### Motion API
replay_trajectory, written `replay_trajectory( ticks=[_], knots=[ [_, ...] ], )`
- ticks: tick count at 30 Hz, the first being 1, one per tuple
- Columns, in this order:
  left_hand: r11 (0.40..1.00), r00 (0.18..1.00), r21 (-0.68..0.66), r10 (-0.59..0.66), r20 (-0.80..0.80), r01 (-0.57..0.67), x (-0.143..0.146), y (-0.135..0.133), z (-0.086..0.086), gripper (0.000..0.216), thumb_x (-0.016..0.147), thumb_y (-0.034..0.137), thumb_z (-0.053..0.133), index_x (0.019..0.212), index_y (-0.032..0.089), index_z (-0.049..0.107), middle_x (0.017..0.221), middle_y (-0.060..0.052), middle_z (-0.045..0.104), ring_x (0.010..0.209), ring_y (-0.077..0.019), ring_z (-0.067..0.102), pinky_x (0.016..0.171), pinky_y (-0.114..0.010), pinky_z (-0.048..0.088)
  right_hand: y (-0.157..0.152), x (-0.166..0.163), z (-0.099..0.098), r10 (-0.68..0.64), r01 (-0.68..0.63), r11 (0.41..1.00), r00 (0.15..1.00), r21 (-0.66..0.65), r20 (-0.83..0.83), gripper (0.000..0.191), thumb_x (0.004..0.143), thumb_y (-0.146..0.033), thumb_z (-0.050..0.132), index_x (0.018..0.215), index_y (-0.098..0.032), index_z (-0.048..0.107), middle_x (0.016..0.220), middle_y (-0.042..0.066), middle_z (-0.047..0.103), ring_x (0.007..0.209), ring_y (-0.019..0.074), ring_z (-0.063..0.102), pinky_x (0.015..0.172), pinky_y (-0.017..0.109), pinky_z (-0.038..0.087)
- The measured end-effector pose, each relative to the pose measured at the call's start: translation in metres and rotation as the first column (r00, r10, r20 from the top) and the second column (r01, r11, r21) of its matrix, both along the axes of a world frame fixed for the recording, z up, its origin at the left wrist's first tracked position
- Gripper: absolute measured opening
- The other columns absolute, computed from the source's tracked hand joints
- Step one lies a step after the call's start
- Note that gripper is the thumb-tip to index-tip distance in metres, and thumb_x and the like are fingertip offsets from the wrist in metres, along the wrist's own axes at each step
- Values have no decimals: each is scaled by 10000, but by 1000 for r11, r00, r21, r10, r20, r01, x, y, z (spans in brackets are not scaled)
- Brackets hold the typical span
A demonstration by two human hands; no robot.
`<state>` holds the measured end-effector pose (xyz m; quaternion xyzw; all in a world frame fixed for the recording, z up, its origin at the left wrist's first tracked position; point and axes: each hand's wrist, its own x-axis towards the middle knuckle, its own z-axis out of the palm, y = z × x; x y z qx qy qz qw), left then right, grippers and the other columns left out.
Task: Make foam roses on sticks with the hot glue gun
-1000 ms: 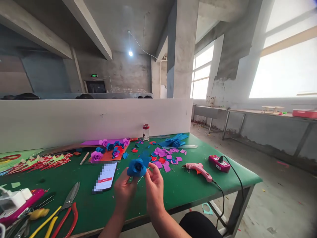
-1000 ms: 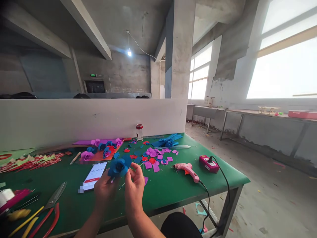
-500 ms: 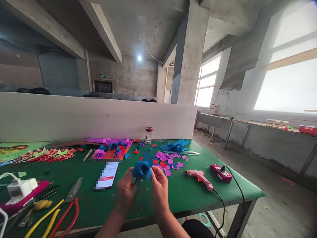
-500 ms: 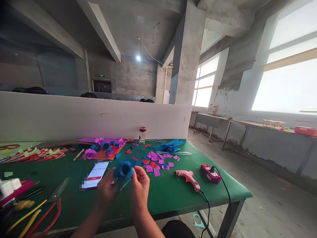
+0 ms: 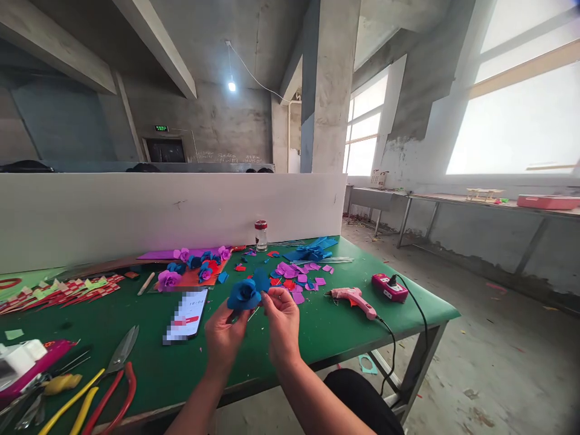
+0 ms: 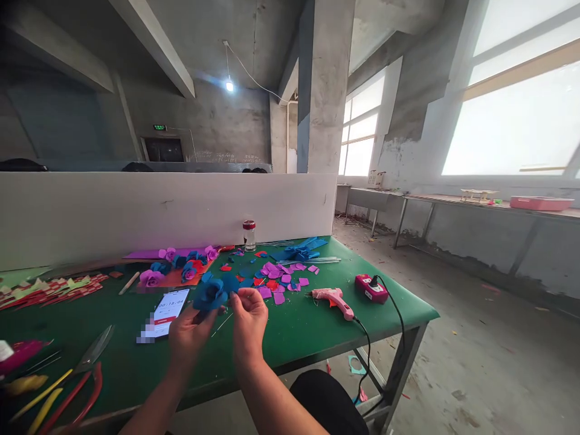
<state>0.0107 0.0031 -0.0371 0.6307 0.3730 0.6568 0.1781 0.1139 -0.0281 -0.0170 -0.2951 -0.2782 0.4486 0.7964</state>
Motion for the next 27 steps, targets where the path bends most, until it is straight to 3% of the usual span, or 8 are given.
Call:
replay_trajectory(
  ticks=[8, 11, 13, 16, 21, 27],
  knots=[
    [967, 968, 193, 197, -156, -166, -5, 7, -10, 192, 799, 365, 697, 688, 208, 696, 561, 35, 591, 519, -120, 515, 520, -213, 437, -12, -12, 1, 55, -56, 998, 997, -18, -54, 304, 679, -375, 802, 786, -203, 576, 533, -84, 496, 561, 96, 411, 565, 213, 338],
    [954, 955, 241, 227, -189, -179, -8, 7, -9, 171, 812, 344, 689, 705, 211, 694, 602, 31, 601, 544, -118, 531, 544, -212, 447, -12, -7, 4, 70, -70, 995, 998, -64, -10, 352, 654, -386, 812, 887, -192, 634, 547, -77, 503, 562, 98, 387, 541, 214, 318],
    [956, 953, 247, 212, -215, -157, -9, 5, -5, 169, 815, 352, 686, 719, 215, 703, 642, 22, 629, 571, -121, 560, 560, -214, 459, -11, -2, 6, 79, -76, 995, 996, -68, 47, 338, 639, -401, 811, 845, -173, 671, 584, -52, 539, 578, 101, 396, 552, 223, 334],
    [977, 970, 175, 154, -189, -121, -6, 0, 1, 187, 789, 386, 697, 709, 219, 717, 640, 15, 663, 573, -134, 593, 555, -228, 479, -6, 7, 6, 54, -49, 997, 994, -56, 99, 299, 630, -425, 801, 683, -159, 675, 581, -32, 547, 583, 102, 396, 560, 235, 343],
    [994, 998, -96, 60, 35, -56, 4, -5, 8, 209, 750, 418, 723, 751, 210, 752, 645, -11, 737, 590, -194, 690, 558, -278, 549, 5, 16, -1, -41, 44, 996, 998, -77, 48, 284, 639, -432, 802, 651, -166, 703, 578, -23, 576, 602, 117, 435, 592, 247, 378],
    [994, 1000, -112, 15, 24, -12, 6, -5, 10, 198, 727, 411, 734, 755, 216, 758, 623, -9, 735, 587, -204, 698, 559, -289, 562, 3, 11, -3, 5, -10, 991, 999, -136, -35, 316, 576, -456, 848, 639, -171, 727, 575, -11, 618, 587, 127, 496, 598, 263, 422]
  ],
)
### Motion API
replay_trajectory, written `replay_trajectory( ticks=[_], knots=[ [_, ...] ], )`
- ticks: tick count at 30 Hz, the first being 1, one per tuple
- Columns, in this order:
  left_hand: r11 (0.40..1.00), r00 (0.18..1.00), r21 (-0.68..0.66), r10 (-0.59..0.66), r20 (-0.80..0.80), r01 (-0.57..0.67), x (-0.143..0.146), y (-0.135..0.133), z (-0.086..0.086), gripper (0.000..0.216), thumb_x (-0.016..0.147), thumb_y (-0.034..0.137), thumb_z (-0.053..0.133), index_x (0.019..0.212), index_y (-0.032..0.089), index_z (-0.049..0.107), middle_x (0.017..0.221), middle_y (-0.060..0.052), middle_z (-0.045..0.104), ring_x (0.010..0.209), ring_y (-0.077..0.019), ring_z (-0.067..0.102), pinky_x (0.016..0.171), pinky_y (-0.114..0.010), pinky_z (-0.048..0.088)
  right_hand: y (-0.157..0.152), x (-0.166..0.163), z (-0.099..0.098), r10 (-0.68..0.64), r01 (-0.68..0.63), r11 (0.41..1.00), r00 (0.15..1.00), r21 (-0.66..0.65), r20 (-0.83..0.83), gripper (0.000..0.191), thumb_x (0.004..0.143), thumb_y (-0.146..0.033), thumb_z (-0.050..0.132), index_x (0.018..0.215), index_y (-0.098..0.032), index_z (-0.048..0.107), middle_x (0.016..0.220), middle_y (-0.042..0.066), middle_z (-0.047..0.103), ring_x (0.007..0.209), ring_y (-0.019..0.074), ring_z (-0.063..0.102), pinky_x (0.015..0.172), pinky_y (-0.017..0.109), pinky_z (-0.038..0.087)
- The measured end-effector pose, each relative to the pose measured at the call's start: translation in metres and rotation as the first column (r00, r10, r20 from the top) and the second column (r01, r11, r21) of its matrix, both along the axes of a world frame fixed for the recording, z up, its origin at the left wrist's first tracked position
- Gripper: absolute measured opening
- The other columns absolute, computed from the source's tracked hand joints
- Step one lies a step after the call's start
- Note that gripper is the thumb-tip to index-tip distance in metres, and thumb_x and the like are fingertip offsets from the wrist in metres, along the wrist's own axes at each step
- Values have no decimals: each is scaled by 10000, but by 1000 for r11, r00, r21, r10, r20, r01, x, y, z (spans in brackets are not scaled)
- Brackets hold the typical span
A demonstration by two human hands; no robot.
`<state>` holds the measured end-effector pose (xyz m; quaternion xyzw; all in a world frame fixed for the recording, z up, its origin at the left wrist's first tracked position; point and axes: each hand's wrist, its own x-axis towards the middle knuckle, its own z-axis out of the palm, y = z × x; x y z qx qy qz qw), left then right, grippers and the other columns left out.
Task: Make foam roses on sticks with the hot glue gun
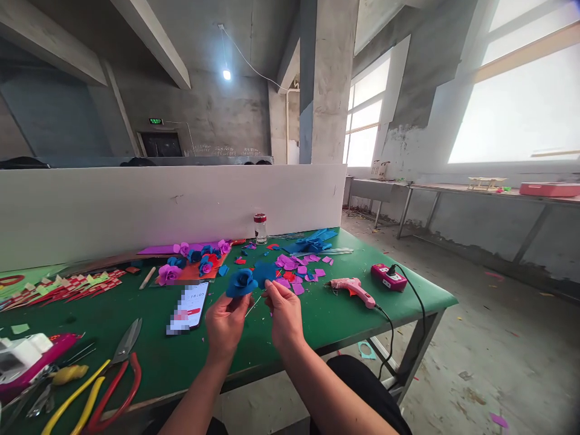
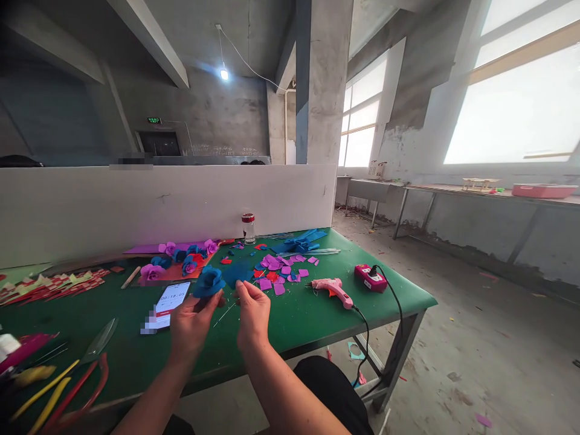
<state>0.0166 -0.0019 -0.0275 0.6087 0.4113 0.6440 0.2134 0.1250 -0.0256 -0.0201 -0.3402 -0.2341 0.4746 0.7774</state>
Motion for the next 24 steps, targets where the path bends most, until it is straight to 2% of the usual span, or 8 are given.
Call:
replay_trajectory(
  ticks=[5, 9, 12, 18, 24],
  knots=[
    [996, 993, 71, 68, -97, -61, -3, 4, -4, 202, 738, 414, 709, 744, 217, 752, 637, 2, 719, 589, -179, 660, 560, -258, 513, -9, -8, 3, 99, -98, 994, 995, 46, -23, 270, 614, -414, 834, 671, -164, 749, 581, 1, 636, 603, 131, 546, 597, 252, 435],
    [983, 973, 144, 142, -184, -116, -5, 6, -8, 225, 756, 421, 695, 689, 209, 731, 551, 30, 602, 515, -133, 530, 501, -226, 423, -12, -11, 4, 132, -131, 987, 991, 92, -9, 241, 680, -391, 795, 651, -161, 730, 592, 1, 634, 592, 107, 515, 577, 224, 406],
    [969, 959, 212, 176, -220, -129, -5, 5, -7, 224, 780, 400, 673, 671, 207, 708, 556, 34, 578, 505, -119, 490, 496, -220, 400, -13, -12, 3, 142, -141, 984, 990, 106, 1, 254, 696, -393, 786, 639, -159, 706, 600, -2, 627, 586, 94, 481, 563, 209, 385],
    [919, 938, 380, 219, -270, -105, -7, -1, -1, 156, 827, 289, 627, 694, 222, 671, 635, 25, 629, 573, -126, 567, 566, -218, 450, -16, -15, 1, 117, -105, 988, 987, 112, -113, 278, 635, -373, 839, 774, -181, 694, 681, -13, 650, 608, 106, 540, 592, 220, 433],
    [876, 919, 472, 259, -297, -95, -11, 0, -2, 160, 857, 262, 600, 708, 223, 646, 667, 7, 647, 598, -133, 604, 569, -216, 467, -21, -14, 1, 100, -91, 991, 990, 96, -98, 313, 706, -469, 784, 768, -191, 655, 709, 3, 645, 662, 138, 580, 607, 235, 449]
  ],
)
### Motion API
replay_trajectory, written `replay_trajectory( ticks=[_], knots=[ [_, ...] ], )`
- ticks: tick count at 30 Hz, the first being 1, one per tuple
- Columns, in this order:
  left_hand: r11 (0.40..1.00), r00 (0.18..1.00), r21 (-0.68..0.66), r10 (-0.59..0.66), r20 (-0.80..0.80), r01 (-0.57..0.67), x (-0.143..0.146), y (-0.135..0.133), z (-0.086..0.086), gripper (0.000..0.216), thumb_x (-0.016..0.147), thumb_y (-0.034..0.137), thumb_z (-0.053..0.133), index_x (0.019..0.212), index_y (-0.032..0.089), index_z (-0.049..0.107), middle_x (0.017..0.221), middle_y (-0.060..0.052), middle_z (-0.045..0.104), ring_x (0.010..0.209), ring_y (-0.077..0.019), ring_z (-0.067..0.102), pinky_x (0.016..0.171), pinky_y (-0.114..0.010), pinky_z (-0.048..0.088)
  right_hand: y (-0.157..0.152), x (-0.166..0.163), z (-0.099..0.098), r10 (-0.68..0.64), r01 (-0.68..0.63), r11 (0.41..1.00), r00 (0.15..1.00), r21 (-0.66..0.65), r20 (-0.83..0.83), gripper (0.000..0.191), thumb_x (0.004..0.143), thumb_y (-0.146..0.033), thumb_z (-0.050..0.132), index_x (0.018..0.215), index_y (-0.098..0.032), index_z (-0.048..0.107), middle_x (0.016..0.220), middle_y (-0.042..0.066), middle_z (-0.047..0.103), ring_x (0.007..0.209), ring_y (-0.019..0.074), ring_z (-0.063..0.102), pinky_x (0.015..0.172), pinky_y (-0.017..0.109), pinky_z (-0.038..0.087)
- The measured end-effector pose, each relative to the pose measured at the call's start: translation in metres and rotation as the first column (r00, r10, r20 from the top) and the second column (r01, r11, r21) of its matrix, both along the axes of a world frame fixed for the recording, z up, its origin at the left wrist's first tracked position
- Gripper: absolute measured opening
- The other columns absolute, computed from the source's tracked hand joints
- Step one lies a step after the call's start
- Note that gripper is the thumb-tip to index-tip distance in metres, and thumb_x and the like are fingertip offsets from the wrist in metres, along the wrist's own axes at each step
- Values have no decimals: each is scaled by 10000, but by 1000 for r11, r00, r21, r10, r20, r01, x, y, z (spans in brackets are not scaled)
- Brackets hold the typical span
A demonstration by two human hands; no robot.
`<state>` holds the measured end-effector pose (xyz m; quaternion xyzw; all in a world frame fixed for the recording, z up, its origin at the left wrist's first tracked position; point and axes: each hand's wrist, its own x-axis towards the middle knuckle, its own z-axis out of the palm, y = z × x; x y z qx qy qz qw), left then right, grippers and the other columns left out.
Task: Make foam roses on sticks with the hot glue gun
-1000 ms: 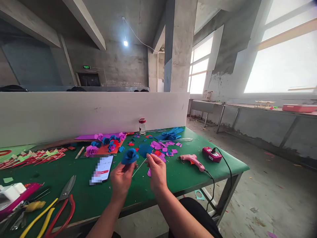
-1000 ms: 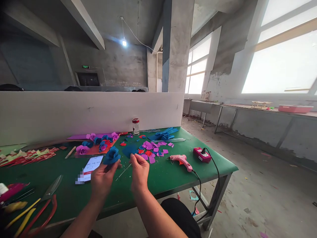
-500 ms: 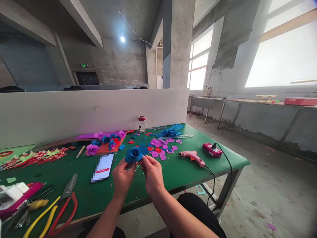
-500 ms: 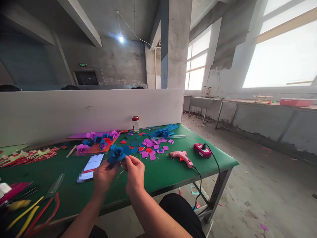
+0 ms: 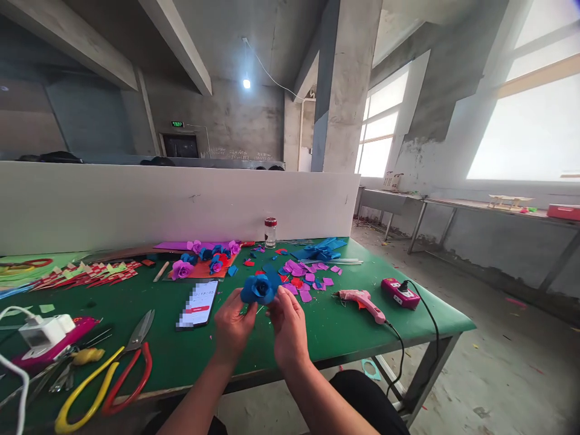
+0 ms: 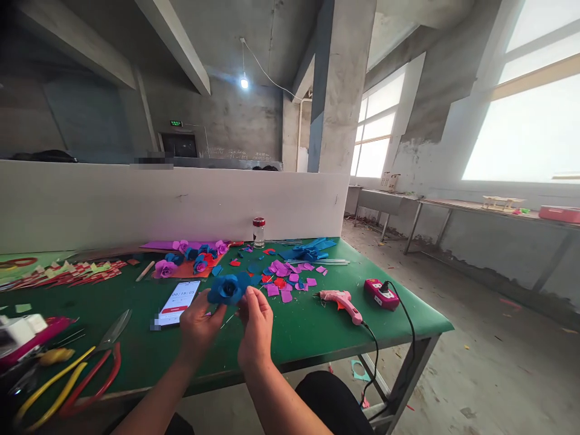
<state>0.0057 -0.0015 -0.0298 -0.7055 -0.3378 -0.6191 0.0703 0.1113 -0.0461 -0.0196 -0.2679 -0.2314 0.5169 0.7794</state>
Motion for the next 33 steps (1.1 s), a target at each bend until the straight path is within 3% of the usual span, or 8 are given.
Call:
replay_trajectory(
  ticks=[8, 12, 16, 25, 33],
  knots=[
    [998, 999, 43, -40, -10, 41, -2, 0, -2, 125, 872, 207, 602, 768, 221, 671, 710, 0, 662, 612, -128, 619, 557, -208, 467, 3, 1, -5, 44, -45, 999, 998, -17, -35, 306, 651, -432, 810, 735, -201, 626, 694, -23, 620, 689, 134, 586, 626, 220, 441],
    [999, 999, 3, -43, 7, 43, -5, 0, -3, 160, 884, 249, 574, 765, 226, 678, 708, -9, 669, 614, -139, 620, 562, -223, 485, 2, 1, -4, 56, -56, 998, 998, -11, -13, 331, 681, -484, 792, 742, -193, 647, 721, 2, 637, 701, 148, 583, 630, 237, 461],
    [991, 993, -54, -121, 1, 121, -8, 0, -2, 190, 905, 318, 567, 809, 220, 699, 779, -32, 708, 679, -153, 650, 611, -237, 517, 1, 2, -2, 47, -48, 999, 996, 3, 73, 390, 715, -541, 783, 685, -175, 653, 709, 17, 638, 668, 139, 556, 636, 248, 468],
    [983, 984, -45, -176, 10, 177, -9, 1, -4, 199, 924, 336, 573, 842, 230, 719, 824, -27, 718, 721, -148, 653, 629, -235, 512, 4, 5, -7, 55, -61, 995, 996, 80, 73, 337, 729, -480, 797, 667, -172, 675, 681, -1, 613, 657, 126, 528, 650, 248, 470],
    [980, 982, -69, -188, 14, 189, -9, 3, -5, 192, 908, 373, 606, 848, 229, 717, 809, -26, 706, 723, -154, 657, 638, -239, 516, 3, 5, -6, 32, -35, 999, 997, 38, 70, 353, 699, -455, 816, 607, -171, 628, 633, -16, 563, 638, 120, 503, 634, 240, 458]
  ],
)
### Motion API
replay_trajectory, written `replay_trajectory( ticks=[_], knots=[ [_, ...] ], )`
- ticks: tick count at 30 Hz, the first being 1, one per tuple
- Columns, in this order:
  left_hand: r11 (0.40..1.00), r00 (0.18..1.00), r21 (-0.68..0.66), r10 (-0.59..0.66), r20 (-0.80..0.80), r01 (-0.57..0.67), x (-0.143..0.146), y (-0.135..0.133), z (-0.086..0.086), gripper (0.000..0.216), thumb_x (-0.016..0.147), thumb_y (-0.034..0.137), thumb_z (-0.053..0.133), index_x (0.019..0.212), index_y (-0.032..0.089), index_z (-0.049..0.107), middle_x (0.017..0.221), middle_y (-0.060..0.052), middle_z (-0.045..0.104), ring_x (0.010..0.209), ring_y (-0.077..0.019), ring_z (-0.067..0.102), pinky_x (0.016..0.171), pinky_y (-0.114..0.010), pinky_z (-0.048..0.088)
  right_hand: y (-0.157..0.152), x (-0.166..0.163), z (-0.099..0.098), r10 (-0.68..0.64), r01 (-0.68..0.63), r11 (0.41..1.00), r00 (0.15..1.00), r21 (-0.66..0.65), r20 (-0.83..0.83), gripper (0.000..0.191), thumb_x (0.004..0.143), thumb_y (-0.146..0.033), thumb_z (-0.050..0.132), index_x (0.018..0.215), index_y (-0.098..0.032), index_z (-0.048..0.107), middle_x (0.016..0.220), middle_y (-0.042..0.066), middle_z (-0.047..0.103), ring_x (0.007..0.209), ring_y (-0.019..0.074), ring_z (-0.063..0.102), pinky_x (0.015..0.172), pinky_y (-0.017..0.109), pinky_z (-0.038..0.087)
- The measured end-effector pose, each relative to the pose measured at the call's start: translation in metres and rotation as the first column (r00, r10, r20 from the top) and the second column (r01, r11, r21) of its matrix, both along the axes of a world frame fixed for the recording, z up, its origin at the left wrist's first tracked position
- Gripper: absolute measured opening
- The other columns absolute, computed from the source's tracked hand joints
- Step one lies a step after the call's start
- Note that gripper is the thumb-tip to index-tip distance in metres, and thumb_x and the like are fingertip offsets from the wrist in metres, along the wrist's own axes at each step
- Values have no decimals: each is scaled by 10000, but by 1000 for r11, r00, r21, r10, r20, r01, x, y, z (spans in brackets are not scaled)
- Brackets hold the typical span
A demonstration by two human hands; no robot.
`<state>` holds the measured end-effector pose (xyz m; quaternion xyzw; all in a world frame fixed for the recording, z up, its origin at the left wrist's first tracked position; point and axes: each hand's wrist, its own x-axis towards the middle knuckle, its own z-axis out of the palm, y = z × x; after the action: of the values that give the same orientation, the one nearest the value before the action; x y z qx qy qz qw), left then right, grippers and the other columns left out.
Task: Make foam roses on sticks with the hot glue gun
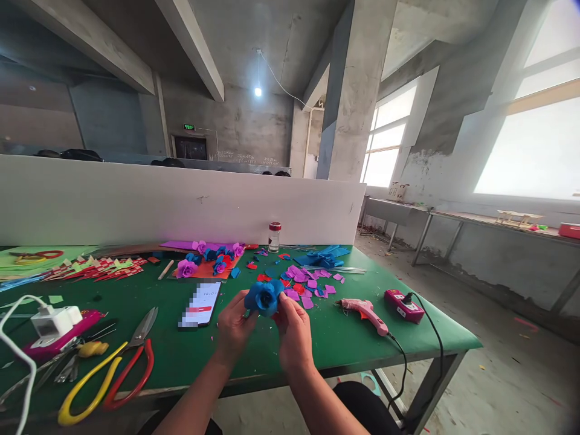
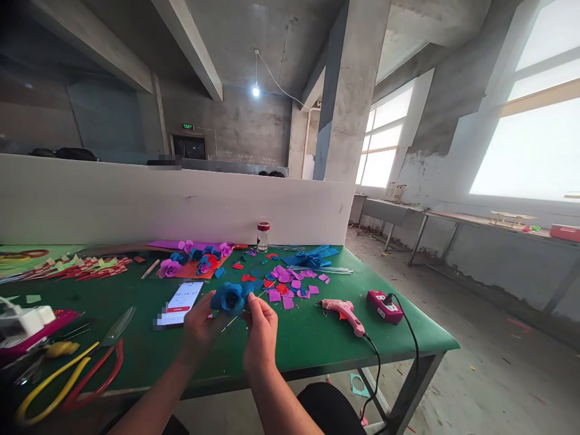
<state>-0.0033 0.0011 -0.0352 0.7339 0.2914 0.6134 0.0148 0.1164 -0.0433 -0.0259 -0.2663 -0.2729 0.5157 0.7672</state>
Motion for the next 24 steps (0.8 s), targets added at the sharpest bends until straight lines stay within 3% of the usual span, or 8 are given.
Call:
replay_trajectory(
  ticks=[13, 18, 20, 24],
  knots=[
    [998, 999, 23, -51, -7, 51, 0, 3, -3, 150, 902, 316, 623, 806, 219, 685, 759, -9, 649, 682, -139, 614, 607, -223, 483, 0, 1, 0, 14, -13, 1000, 999, -13, 44, 393, 690, -511, 807, 612, -171, 627, 635, -18, 543, 647, 119, 468, 655, 240, 441],
    [990, 994, -114, -69, 89, 79, 1, 2, 4, 107, 844, 331, 656, 861, 235, 698, 841, -24, 680, 789, -182, 628, 732, -281, 504, 18, 25, -1, -29, 35, 997, 996, -69, 86, 401, 624, -543, 824, 682, -175, 676, 691, -1, 610, 680, 135, 533, 633, 243, 434],
    [949, 970, -255, -135, 202, 185, 3, 0, 11, 131, 834, 357, 670, 847, 228, 689, 804, -20, 660, 781, -182, 618, 758, -299, 500, 27, 43, -2, 50, -35, 996, 982, -85, 183, 415, 581, -534, 847, 689, -167, 685, 682, 3, 615, 659, 132, 535, 608, 245, 422],
    [732, 802, -428, -268, 534, 530, 7, -6, 26, 221, 812, 425, 704, 828, 209, 660, 639, 37, 523, 537, -97, 461, 535, -237, 398, 31, 76, 1, 274, -245, 962, 853, -123, 443, 431, 617, -553, 826, 629, -160, 648, 613, -20, 561, 591, 107, 496, 607, 251, 406]
  ],
)
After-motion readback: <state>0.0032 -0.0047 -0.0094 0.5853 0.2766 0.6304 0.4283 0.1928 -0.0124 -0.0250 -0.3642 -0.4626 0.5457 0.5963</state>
